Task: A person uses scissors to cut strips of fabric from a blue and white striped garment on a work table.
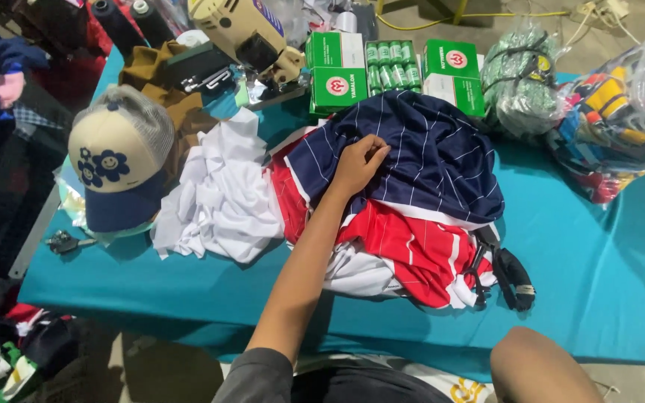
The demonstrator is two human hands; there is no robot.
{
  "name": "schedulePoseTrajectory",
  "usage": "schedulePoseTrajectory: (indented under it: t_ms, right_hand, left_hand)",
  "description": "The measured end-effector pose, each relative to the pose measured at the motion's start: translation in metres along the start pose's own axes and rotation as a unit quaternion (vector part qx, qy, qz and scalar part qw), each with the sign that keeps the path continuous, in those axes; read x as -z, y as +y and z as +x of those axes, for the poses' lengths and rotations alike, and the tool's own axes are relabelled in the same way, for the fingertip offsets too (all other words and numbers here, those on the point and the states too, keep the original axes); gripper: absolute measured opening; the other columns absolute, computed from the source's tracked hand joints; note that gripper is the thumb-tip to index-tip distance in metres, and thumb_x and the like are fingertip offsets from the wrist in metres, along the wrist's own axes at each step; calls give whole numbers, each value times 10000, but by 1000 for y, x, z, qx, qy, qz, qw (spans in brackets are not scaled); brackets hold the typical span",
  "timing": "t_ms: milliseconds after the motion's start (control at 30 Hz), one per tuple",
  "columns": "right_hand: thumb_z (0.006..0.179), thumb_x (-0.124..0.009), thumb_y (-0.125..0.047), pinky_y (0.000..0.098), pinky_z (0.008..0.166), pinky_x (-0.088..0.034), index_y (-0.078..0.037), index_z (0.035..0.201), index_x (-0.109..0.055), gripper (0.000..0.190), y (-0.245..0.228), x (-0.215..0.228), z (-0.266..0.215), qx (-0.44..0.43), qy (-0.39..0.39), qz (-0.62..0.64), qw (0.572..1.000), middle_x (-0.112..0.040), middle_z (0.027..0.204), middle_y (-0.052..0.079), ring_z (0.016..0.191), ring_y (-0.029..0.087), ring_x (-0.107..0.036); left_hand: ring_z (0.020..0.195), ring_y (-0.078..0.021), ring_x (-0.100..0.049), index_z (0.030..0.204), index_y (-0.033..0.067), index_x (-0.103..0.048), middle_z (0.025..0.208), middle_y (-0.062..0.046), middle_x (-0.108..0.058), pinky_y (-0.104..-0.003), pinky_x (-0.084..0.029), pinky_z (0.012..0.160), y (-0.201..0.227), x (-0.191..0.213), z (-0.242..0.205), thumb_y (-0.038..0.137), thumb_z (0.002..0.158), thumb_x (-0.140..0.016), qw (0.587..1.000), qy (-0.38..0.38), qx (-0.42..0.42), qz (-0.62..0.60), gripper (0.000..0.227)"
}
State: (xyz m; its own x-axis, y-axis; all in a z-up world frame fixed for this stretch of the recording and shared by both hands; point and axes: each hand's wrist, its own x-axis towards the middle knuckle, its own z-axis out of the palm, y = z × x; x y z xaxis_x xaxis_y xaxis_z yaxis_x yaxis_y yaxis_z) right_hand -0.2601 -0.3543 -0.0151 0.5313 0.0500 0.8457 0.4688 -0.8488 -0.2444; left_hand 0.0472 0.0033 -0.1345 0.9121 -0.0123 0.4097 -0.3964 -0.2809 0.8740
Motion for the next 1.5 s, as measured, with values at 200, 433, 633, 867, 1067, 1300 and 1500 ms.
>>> schedulePoseTrajectory:
  t_ms: [200,433,633,867,1067,1300,1500]
  right_hand:
    - [1151,-349,-188,343,834,-578,20,1306,-563,337,-75,-133,145,-73,31,236,969,-622,1215,217,1042,310,-675]
    - [913,-722,-366,594,1036,-383,-30,1456,-527,667,-36,-273,110,-43,-396,-64,915,-556,1334,270,1264,481,-500]
    - [989,-673,-349,401,933,-432,-191,1111,-696,201,4,-319,48,-32,-226,-37,973,-652,1097,2,1126,239,-594]
    - [1138,-482,-255,436,745,-498,-141,1020,-663,244,4,-307,52,-241,-50,112,963,-647,820,123,832,395,-656]
    - [798,-901,-483,386,737,-537,-161,1069,-682,474,8,-244,88,-131,-125,127,975,-694,858,96,841,366,-695]
    - [722,-718,87,382,887,-540,-166,1100,-737,455,63,-194,110,-57,-172,42,983,-725,974,49,989,337,-716]
    - [646,-482,61,495,1006,-444,-44,1271,-719,677,119,-176,152,-181,-369,29,911,-683,1234,189,1162,369,-592]
  left_hand:
    - [686,-277,-693,973,159,-685,711,-94,-706,-361,-549,630,11,4,3,226,1007,-631,1000,-15,12,-11,92]
    - [683,-279,-683,976,181,-685,698,-83,-698,-354,-544,627,-4,-1,1,241,1002,-653,1000,-18,10,-10,72]
    - [746,-273,-700,1014,174,-698,790,-93,-728,-371,-564,667,15,5,-1,311,982,-677,999,-32,10,-4,143]
    - [1277,-338,-551,1411,119,-575,1322,-141,-633,-537,-465,1045,93,32,-4,512,694,-884,929,-300,-20,217,874]
    - [1041,-326,-689,1128,211,-642,1072,-35,-684,-448,-564,871,89,56,6,50,764,-675,950,-98,-45,293,399]
    - [963,-255,-688,986,257,-689,964,40,-683,-355,-562,846,84,113,-21,-10,634,-714,903,-8,-84,421,442]
    - [1306,-288,-574,1347,108,-647,1423,-80,-625,-455,-476,1044,122,153,-10,-76,877,-402,896,-304,158,284,561]
